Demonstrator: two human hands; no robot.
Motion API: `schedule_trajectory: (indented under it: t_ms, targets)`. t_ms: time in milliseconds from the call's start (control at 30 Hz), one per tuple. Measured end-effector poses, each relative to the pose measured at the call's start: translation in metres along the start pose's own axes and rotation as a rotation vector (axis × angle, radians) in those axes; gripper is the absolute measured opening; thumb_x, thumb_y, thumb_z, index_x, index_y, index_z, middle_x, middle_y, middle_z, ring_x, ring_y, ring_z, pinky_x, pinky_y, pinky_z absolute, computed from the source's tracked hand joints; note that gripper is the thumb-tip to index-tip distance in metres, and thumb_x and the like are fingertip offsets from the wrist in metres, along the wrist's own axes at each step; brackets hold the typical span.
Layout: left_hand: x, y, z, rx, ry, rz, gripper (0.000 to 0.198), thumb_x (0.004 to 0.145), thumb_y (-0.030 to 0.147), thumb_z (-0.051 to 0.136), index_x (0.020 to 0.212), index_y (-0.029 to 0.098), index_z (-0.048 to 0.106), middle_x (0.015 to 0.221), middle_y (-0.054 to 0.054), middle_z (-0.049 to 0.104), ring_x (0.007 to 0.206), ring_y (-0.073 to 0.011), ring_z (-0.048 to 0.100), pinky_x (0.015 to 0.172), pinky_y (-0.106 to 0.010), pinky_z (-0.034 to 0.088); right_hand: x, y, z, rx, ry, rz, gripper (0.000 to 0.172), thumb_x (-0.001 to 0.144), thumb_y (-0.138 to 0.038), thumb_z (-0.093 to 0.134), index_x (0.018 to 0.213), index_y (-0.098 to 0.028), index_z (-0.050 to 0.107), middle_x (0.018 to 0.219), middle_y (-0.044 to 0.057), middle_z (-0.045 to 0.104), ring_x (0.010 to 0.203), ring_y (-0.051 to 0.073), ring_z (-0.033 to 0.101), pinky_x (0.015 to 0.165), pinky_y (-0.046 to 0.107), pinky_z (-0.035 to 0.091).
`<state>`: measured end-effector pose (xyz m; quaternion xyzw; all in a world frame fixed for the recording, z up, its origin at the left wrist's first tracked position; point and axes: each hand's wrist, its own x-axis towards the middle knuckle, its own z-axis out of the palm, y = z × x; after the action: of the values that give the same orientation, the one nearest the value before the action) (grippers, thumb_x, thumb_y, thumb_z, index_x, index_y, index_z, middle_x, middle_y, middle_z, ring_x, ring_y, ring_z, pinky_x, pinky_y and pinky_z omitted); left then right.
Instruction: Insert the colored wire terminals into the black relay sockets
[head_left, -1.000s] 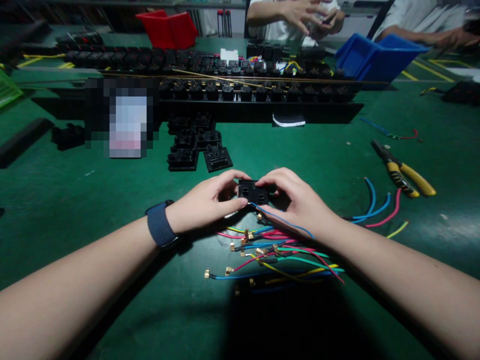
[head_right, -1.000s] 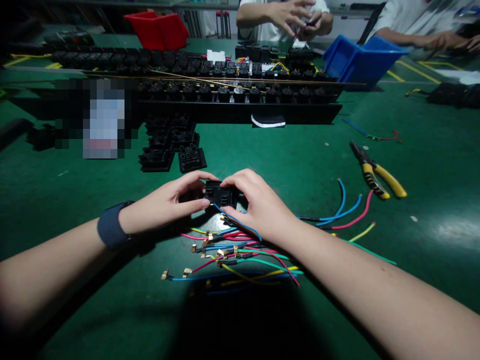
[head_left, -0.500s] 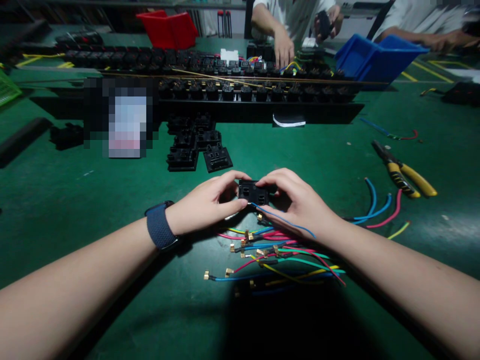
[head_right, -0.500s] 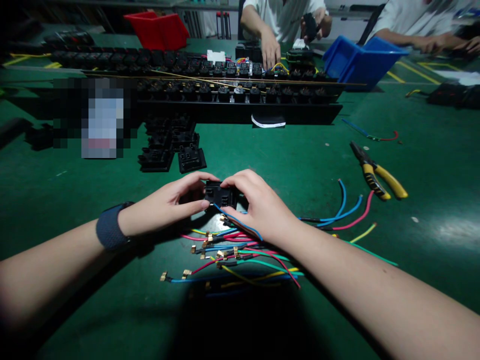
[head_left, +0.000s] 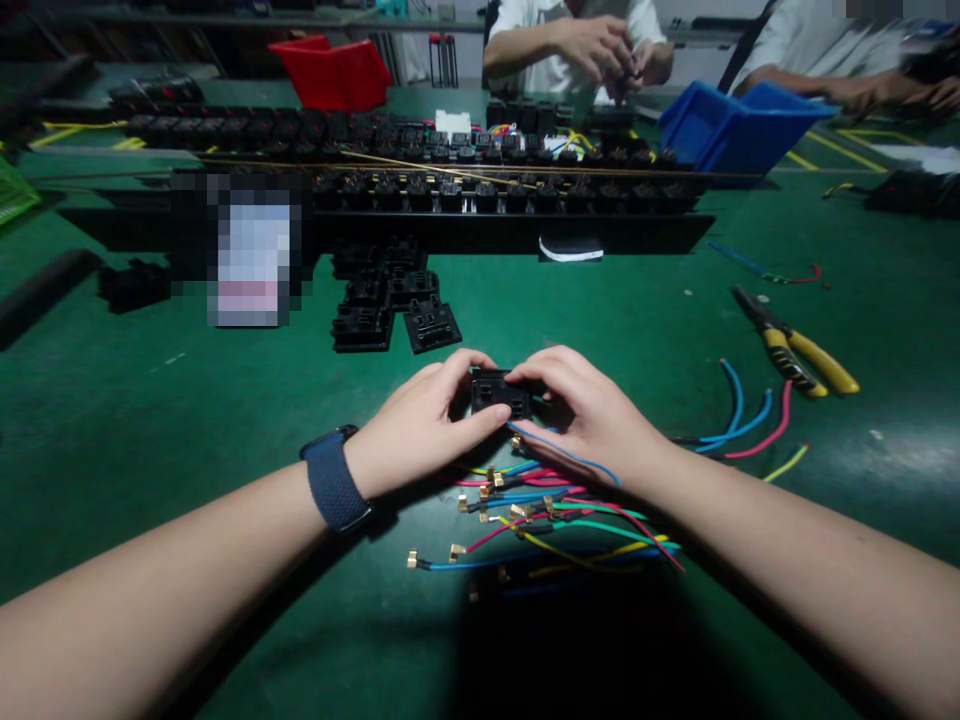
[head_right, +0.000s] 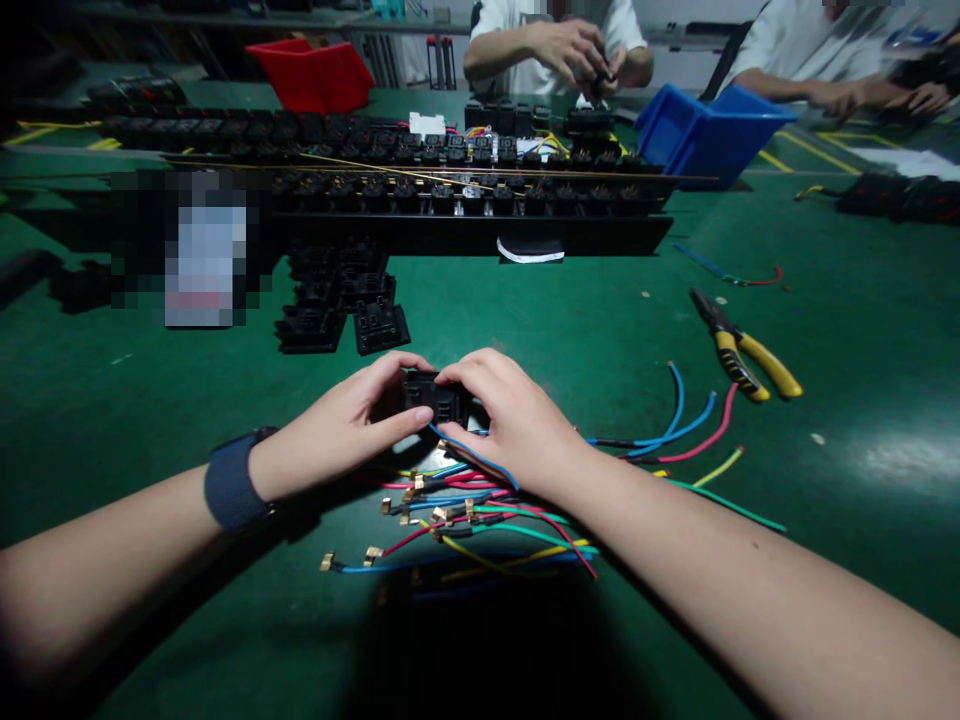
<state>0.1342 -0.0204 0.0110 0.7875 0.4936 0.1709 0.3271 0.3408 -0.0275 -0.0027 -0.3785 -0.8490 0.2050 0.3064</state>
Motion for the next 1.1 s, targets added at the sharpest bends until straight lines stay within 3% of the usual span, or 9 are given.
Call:
schedule_trajectory:
  t_ms: [233,633,1100]
  targets:
    - [-0.0005,0.0015,-0.0006,-0.026,-0.033,-0.02,0.046,0.085,0.048,0.054,0.121,0.021,0.045,0.099,-0.005,0.06,0.077,-0.0164,0.054,0.07,-0.03,0.044,0.001,0.0,0.0009,0.007,0.005,0.009,0.032,0.078,-0.024,0.067,0.107,-0.02,0.056,0.104,0.008,0.059,0.1,0.021,0.055,0.086,0.038,0.049]
    - [0.0001,-0.0004,0.0005,-0.068,-0.034,0.001,0.048,0.084,0.044,0.056,0.123,0.02,0.043,0.107,-0.007,0.059,0.09,-0.0199,0.056,0.077,-0.033,0.047,0.0011,-0.0025,0.0,-0.011,0.002,0.012,0.033,0.077,-0.02,0.066,0.108,-0.018,0.056,0.105,0.009,0.059,0.101,0.02,0.055,0.088,0.036,0.047]
    - [-0.0011,-0.0025,0.0022,0.008,-0.028,0.01,0.05,0.086,0.05,0.052,0.126,0.022,0.042,0.106,-0.007,0.058,0.09,-0.0203,0.055,0.076,-0.032,0.045,0.001,-0.0016,0.0,-0.007,-0.005,0.022,0.032,0.078,-0.02,0.064,0.109,-0.019,0.055,0.105,0.008,0.058,0.101,0.021,0.055,0.083,0.036,0.049]
